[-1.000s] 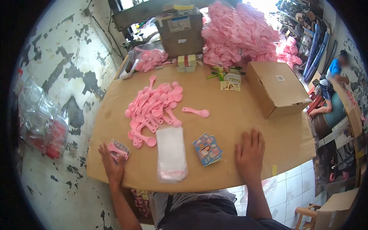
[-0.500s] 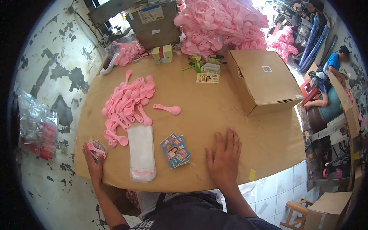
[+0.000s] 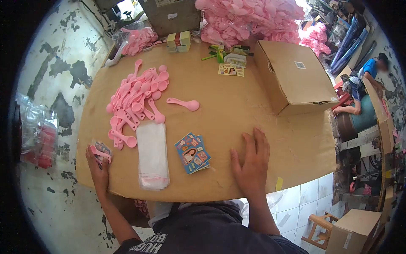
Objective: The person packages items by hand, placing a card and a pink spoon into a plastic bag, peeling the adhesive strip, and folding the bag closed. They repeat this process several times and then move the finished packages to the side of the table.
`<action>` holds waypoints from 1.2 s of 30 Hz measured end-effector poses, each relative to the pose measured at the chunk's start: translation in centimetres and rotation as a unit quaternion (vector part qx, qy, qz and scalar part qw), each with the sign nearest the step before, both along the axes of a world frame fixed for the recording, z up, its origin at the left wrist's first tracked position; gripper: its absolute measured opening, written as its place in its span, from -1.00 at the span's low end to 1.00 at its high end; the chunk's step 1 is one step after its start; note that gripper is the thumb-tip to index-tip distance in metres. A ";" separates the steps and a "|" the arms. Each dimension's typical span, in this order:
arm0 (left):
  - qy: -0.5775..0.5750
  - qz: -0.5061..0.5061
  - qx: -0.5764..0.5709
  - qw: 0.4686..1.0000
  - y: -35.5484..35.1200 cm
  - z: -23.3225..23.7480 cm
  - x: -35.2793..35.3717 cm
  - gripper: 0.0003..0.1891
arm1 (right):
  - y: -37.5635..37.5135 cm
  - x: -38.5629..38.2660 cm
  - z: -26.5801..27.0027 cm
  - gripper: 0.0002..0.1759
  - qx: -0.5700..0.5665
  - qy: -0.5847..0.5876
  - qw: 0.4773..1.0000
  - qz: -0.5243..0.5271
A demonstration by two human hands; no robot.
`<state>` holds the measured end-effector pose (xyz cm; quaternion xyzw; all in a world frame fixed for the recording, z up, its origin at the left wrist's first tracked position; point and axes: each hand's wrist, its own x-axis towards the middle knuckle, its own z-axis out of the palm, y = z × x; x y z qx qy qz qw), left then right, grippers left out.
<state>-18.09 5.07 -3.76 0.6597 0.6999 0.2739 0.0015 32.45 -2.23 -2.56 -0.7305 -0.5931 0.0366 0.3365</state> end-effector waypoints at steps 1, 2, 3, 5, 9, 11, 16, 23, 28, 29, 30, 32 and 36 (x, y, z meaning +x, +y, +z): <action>-0.002 0.002 -0.003 1.000 -0.1 0.3 0.2 -0.03 | 0.1 0.0 0.1 -0.46 0.003 0.009 1.000 -0.003; -0.004 0.004 -0.004 1.000 0.0 0.4 0.4 -0.03 | 0.1 -0.1 0.1 -0.46 0.006 0.009 1.000 -0.006; -0.005 0.002 -0.001 1.000 0.1 0.4 0.3 -0.03 | 0.1 -0.1 0.1 -0.47 0.002 0.009 1.000 -0.011; 0.006 0.002 0.002 1.000 0.2 0.0 -0.2 -0.03 | 0.3 -0.3 0.1 -0.48 0.000 0.009 1.000 -0.018; -0.004 0.003 0.007 1.000 0.1 0.4 0.2 -0.03 | 0.4 -0.7 0.5 -0.51 -0.006 0.010 1.000 -0.027; -0.024 -0.005 0.027 0.999 -0.2 0.2 0.0 -0.02 | 0.5 -1.0 0.4 -0.52 -0.013 0.010 0.999 -0.030; -0.084 -0.014 0.039 0.996 -0.5 0.2 -0.4 0.00 | 0.8 -1.9 0.6 -0.57 -0.010 0.008 0.999 -0.051; -0.134 -0.015 0.049 0.990 -0.8 0.6 -0.6 0.03 | 1.5 -1.8 -0.3 -0.47 -0.003 -0.055 0.997 -0.062; -0.129 -0.014 0.065 0.989 -0.8 0.4 -1.0 0.03 | 1.3 -1.9 -0.8 -0.43 0.008 -0.048 0.997 -0.068; -0.126 -0.019 0.069 0.989 -0.8 0.3 -1.1 0.03 | 1.3 -1.8 -0.8 -0.43 0.006 -0.050 0.996 -0.067; -0.129 -0.016 0.074 0.989 -0.8 0.4 -1.1 0.03 | 1.4 -1.8 -0.9 -0.43 0.011 -0.053 0.996 -0.064; -0.141 -0.016 0.073 0.987 -1.0 0.6 -0.9 0.02 | 1.3 -1.6 -1.0 -0.44 0.011 -0.061 0.996 -0.056; -0.167 -0.011 0.081 0.983 -1.2 0.8 -0.6 0.01 | 1.3 -1.8 -0.6 -0.46 0.006 -0.065 0.997 -0.049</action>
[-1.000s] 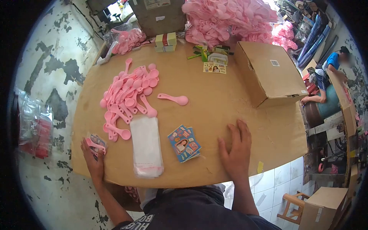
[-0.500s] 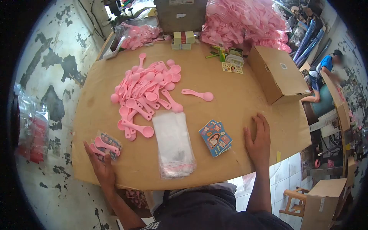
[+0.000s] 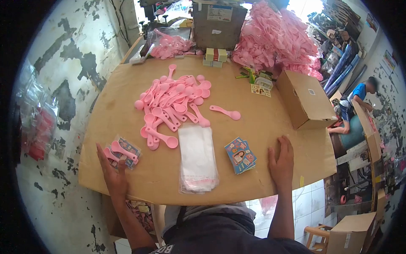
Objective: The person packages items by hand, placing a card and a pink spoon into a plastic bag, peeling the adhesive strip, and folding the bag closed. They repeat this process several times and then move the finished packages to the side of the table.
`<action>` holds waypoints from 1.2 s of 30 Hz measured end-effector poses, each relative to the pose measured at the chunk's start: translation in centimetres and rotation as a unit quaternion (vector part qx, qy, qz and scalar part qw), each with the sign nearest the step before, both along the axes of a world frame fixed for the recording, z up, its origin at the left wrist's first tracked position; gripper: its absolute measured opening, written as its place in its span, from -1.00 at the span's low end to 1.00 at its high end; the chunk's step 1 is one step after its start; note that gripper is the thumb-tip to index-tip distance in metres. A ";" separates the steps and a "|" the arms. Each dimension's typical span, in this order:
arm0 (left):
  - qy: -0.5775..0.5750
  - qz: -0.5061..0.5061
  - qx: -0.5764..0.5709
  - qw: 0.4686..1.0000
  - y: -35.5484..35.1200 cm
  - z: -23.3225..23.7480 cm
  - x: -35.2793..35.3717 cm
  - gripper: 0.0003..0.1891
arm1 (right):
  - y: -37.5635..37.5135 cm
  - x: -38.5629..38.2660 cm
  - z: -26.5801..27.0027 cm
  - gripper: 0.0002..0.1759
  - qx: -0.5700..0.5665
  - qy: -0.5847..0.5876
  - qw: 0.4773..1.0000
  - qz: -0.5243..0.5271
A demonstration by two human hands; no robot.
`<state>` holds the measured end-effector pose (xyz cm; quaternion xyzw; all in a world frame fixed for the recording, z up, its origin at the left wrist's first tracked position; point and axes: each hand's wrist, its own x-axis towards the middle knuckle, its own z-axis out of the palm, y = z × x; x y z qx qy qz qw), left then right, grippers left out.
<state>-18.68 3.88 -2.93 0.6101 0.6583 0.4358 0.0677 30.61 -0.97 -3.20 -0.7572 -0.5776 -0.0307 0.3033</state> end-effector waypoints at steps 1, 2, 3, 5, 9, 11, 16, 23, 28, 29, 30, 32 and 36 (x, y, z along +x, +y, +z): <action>-0.004 0.001 0.000 1.000 0.1 0.0 0.0 0.01 | 0.0 0.0 -0.1 -0.47 0.002 -0.001 1.000 -0.001; -0.008 0.001 0.002 1.000 0.2 0.0 0.0 0.00 | 0.0 0.1 -0.1 -0.49 0.006 -0.002 1.000 -0.004; -0.011 -0.001 0.006 1.000 0.4 0.0 0.1 0.00 | 0.0 0.1 0.0 -0.49 0.011 -0.005 1.000 -0.005; 0.009 0.003 0.000 1.000 0.3 0.1 0.1 -0.03 | -0.1 0.0 0.2 -0.50 0.004 -0.001 1.000 -0.010; 0.029 0.010 -0.001 1.000 0.3 0.0 0.0 -0.05 | -0.1 0.0 0.0 -0.50 0.009 0.012 1.000 -0.003; 0.023 0.008 -0.002 1.000 0.5 0.0 0.1 -0.05 | -0.1 0.3 -0.3 -0.49 0.010 -0.019 1.000 -0.009; 0.016 0.011 -0.011 1.000 0.3 0.4 0.8 -0.04 | 0.0 0.1 0.1 -0.50 -0.004 -0.003 1.000 -0.006; -0.004 0.015 -0.024 1.000 0.7 0.7 1.4 -0.03 | 0.0 0.0 0.4 -0.51 -0.018 0.009 1.000 -0.002; 0.000 0.021 -0.029 0.999 0.8 0.8 1.4 -0.07 | 0.2 0.0 0.6 -0.52 -0.020 0.023 1.000 0.001; 0.000 0.022 -0.027 0.999 0.8 0.8 1.3 -0.09 | 0.2 -0.1 0.5 -0.52 -0.017 0.025 1.000 -0.001; 0.002 0.021 -0.030 0.999 0.9 0.7 1.2 -0.09 | 0.1 -0.1 0.5 -0.52 -0.020 0.027 0.999 -0.002; -0.018 0.031 -0.010 0.999 1.1 0.4 1.0 -0.15 | 0.2 -0.1 0.6 -0.53 -0.024 0.031 0.999 -0.009; -0.079 0.016 0.006 0.997 1.1 -0.5 -0.5 -0.17 | 0.3 -0.2 0.4 -0.52 -0.019 0.020 1.000 -0.010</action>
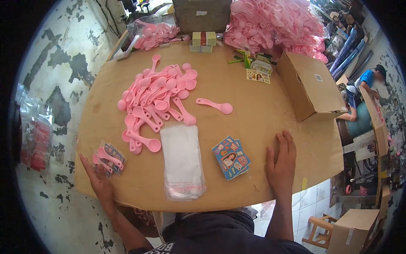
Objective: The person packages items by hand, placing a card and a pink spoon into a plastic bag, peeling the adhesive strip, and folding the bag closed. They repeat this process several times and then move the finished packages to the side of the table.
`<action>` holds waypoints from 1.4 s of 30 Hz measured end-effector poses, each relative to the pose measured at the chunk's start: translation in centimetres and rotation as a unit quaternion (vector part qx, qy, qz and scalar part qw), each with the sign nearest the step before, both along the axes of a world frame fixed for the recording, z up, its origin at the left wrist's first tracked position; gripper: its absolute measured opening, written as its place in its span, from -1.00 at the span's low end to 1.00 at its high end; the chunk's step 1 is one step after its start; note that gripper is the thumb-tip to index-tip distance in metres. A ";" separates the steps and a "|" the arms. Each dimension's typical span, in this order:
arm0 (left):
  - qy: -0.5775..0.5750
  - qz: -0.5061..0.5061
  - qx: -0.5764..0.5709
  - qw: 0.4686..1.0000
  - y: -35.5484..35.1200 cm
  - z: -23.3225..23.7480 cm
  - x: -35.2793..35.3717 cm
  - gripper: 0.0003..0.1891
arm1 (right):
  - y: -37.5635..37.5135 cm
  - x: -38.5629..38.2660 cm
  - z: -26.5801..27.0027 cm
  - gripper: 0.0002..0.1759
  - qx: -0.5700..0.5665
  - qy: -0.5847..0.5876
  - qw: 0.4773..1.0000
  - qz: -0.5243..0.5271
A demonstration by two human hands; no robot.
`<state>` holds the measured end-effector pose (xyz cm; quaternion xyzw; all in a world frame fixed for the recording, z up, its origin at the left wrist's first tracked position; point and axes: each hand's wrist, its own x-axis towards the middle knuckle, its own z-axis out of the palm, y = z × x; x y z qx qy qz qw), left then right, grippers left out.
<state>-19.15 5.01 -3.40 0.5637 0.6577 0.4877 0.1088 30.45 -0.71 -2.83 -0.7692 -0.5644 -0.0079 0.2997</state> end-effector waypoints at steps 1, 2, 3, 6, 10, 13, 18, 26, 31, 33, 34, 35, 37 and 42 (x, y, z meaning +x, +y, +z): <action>-0.050 -0.005 0.006 0.999 0.0 -0.3 -0.4 -0.17 | 0.0 -0.1 0.1 -0.52 0.002 0.000 1.000 0.000; -0.100 -0.012 0.011 0.995 0.0 -0.4 -0.7 -0.17 | -0.1 -0.1 0.1 -0.53 0.004 0.000 1.000 -0.001; -0.101 -0.018 0.012 0.995 0.0 -0.3 -0.8 -0.17 | -0.2 0.0 0.1 -0.53 0.007 -0.001 1.000 -0.007; -0.154 -0.035 0.012 0.987 0.3 -0.6 -1.4 -0.17 | -0.3 0.2 -0.2 -0.53 0.010 -0.018 1.000 -0.003; -0.106 -0.025 0.027 0.994 0.0 -1.3 -1.3 -0.17 | -0.2 0.1 -0.2 -0.54 0.007 -0.024 1.000 0.001; -0.077 -0.014 0.016 0.997 -0.5 0.0 0.1 -0.17 | -0.2 0.3 -0.4 -0.54 0.012 -0.032 0.999 0.003; -0.048 -0.029 -0.014 0.998 -0.8 0.1 -0.1 -0.19 | -0.2 -0.2 0.1 -0.54 0.000 -0.023 1.000 -0.005; -0.024 -0.017 -0.018 0.999 -0.5 0.9 0.6 -0.12 | 0.0 0.0 -0.1 -0.54 0.005 -0.023 1.000 -0.001; 0.013 -0.025 -0.036 0.999 -0.3 0.3 0.4 -0.06 | -0.1 -0.2 0.1 -0.55 0.003 -0.016 1.000 -0.002; 0.022 -0.025 -0.042 0.999 -0.3 0.5 0.4 -0.04 | 0.0 -0.3 0.2 -0.55 -0.002 -0.011 1.000 0.002; 0.019 -0.024 -0.044 0.999 -0.3 0.7 0.6 -0.03 | 0.0 -0.4 0.4 -0.55 0.000 -0.011 1.000 0.001; 0.015 -0.023 -0.046 0.999 -0.3 0.7 0.7 -0.01 | 0.1 -0.4 0.4 -0.55 0.001 -0.011 1.000 0.000; 0.006 -0.023 -0.053 0.998 -0.4 0.8 0.7 -0.01 | 0.1 -0.3 0.1 -0.56 0.003 -0.009 1.000 0.004; 0.005 -0.022 -0.067 0.997 0.0 0.5 0.9 -0.04 | 0.2 -0.3 0.1 -0.56 -0.002 -0.023 1.000 0.002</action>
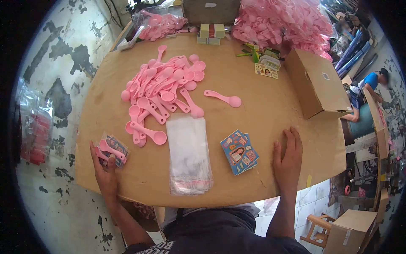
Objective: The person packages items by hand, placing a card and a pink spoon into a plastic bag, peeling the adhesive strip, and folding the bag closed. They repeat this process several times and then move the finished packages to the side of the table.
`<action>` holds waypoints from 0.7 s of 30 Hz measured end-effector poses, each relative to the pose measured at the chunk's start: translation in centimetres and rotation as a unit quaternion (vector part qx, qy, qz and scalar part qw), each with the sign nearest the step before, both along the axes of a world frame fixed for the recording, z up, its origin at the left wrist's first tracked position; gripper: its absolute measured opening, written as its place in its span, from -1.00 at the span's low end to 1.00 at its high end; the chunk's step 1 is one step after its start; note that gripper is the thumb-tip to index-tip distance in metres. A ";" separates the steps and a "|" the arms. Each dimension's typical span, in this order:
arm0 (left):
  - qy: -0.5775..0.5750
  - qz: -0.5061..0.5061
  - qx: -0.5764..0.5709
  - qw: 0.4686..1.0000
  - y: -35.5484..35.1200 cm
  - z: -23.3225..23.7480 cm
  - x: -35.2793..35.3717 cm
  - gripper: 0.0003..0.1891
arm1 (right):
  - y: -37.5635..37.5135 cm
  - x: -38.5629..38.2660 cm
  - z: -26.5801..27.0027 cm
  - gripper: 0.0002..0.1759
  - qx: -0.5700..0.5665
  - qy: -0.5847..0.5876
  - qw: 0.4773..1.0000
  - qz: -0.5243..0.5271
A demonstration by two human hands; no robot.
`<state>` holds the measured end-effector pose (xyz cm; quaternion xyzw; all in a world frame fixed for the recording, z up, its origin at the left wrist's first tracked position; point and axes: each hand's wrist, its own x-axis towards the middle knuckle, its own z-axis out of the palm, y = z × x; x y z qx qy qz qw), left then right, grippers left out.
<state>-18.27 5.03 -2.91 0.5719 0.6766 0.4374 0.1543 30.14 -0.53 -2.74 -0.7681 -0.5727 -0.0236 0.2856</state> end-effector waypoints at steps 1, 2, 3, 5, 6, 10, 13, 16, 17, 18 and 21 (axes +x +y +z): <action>0.024 -0.013 -0.004 1.000 0.1 0.0 -0.1 -0.05 | 0.0 -0.1 0.0 -0.56 0.000 0.001 1.000 -0.003; 0.048 -0.026 -0.009 0.998 0.0 -0.1 -0.2 -0.07 | 0.0 -0.1 0.1 -0.55 -0.001 0.002 1.000 -0.006; 0.051 -0.024 -0.015 0.998 -0.1 -0.4 -0.5 -0.07 | 0.0 -0.2 0.1 -0.55 -0.007 0.004 1.000 -0.003; 0.172 -0.017 -0.030 0.984 0.3 -0.9 -0.9 -0.08 | 0.0 -0.4 0.3 -0.54 -0.006 0.011 1.000 -0.010; 0.173 -0.020 -0.028 0.984 0.5 -0.8 -0.7 -0.08 | 0.1 -0.3 0.3 -0.54 -0.005 0.012 1.000 -0.014; 0.159 -0.014 -0.034 0.987 0.9 -0.2 0.1 -0.09 | 0.2 -0.2 0.3 -0.55 -0.009 0.018 1.000 -0.014; 0.170 -0.011 -0.034 0.985 0.8 -0.1 0.4 -0.16 | 0.2 -0.2 0.4 -0.55 -0.013 0.017 1.000 -0.011; 0.169 -0.007 -0.032 0.985 0.7 -0.1 0.4 -0.21 | 0.3 -0.2 0.2 -0.55 -0.019 0.012 1.000 -0.011; 0.162 -0.007 -0.031 0.986 0.8 -0.1 0.5 -0.20 | 0.3 -0.2 0.2 -0.55 -0.022 0.007 1.000 -0.014; 0.161 -0.009 -0.031 0.986 0.8 -0.1 0.5 -0.20 | 0.3 -0.2 0.3 -0.55 -0.022 0.006 1.000 -0.015; 0.142 -0.012 -0.029 0.989 0.8 -0.1 0.5 -0.18 | 0.3 -0.3 0.3 -0.55 -0.020 0.010 1.000 -0.015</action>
